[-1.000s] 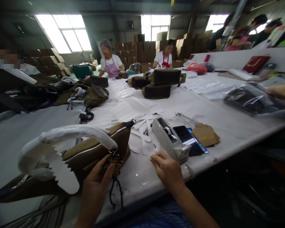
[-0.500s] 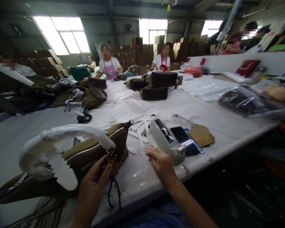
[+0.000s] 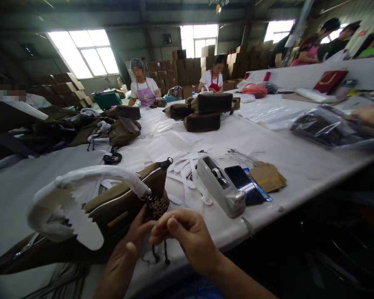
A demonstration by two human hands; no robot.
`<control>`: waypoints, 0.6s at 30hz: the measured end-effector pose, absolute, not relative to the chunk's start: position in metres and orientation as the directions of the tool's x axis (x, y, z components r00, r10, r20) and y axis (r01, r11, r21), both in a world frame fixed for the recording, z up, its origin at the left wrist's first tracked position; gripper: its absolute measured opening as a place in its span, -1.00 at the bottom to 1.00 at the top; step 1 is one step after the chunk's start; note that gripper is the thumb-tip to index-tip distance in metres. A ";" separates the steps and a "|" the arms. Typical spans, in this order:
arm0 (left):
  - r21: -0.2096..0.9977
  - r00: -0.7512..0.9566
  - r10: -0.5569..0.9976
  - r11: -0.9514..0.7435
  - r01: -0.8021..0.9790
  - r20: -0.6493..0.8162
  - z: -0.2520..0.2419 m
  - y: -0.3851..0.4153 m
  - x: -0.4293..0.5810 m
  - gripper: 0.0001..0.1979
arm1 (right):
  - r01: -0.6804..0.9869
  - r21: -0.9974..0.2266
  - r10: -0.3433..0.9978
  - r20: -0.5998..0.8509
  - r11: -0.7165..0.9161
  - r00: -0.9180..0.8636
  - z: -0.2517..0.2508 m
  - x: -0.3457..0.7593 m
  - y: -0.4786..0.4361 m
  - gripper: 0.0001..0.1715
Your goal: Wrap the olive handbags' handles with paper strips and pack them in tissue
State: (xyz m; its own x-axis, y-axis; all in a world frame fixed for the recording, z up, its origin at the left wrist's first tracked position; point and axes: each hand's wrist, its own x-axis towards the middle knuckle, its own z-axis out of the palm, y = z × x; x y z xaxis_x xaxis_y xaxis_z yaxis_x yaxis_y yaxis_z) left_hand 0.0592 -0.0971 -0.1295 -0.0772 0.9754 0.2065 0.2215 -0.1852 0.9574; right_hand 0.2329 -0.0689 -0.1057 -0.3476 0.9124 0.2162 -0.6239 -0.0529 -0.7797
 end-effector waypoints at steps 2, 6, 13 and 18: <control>0.939 0.002 0.983 -0.175 0.297 0.182 -0.131 -0.095 0.057 -0.51 | -0.682 -0.718 0.917 0.166 -0.140 -0.364 -0.110 0.233 -0.068 -0.75; 0.910 0.029 0.995 -0.101 0.402 0.098 -0.128 -0.095 0.049 -0.64 | -0.685 -0.714 0.946 0.102 -0.145 -0.307 -0.114 0.243 -0.066 -0.75; 0.855 -0.181 0.954 -0.119 0.506 0.240 -0.106 -0.111 0.042 -0.73 | -0.165 -0.970 0.970 0.146 0.179 0.192 -0.121 0.274 -0.063 -0.58; 0.650 0.079 0.910 -0.348 0.675 0.406 -0.094 -0.114 0.053 -0.82 | 0.273 -0.728 0.773 0.624 0.629 -0.119 -0.113 0.260 -0.080 -0.49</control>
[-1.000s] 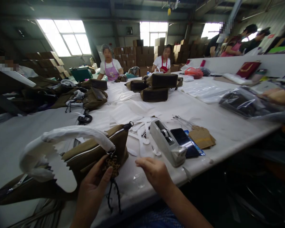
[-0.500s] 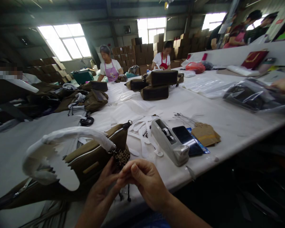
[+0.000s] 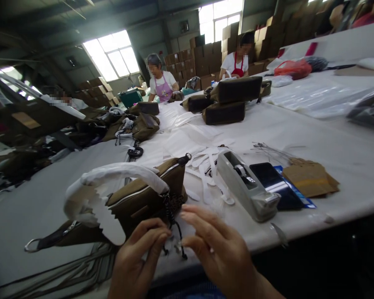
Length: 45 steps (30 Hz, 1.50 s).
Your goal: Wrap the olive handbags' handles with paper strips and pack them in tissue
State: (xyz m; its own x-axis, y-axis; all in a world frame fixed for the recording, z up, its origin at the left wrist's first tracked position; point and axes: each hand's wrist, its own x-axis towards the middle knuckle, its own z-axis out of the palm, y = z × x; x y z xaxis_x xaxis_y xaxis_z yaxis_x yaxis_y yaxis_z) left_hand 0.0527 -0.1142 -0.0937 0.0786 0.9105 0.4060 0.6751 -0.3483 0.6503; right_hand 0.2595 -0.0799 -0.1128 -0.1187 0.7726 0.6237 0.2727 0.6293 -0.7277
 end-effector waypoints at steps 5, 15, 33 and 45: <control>0.653 0.170 0.904 -0.403 0.641 0.392 -0.087 -0.110 0.061 -0.82 | 0.132 -0.769 0.752 0.548 0.625 -0.367 -0.112 0.251 -0.070 -0.79; 0.475 -0.201 0.764 -0.153 0.867 0.613 -0.113 -0.083 0.068 -0.68 | 0.375 -0.671 0.752 0.646 0.640 -0.128 -0.119 0.260 -0.022 -0.84; 0.266 -0.095 0.666 -0.159 0.951 0.739 -0.111 -0.074 0.071 -0.83 | 0.338 -0.639 0.719 0.656 0.691 -0.231 -0.127 0.248 -0.007 -0.83; 0.423 -0.148 0.775 -0.166 0.891 0.615 -0.105 -0.073 0.065 -0.76 | 0.275 -0.632 0.687 0.693 0.725 -0.217 -0.127 0.239 -0.001 -0.83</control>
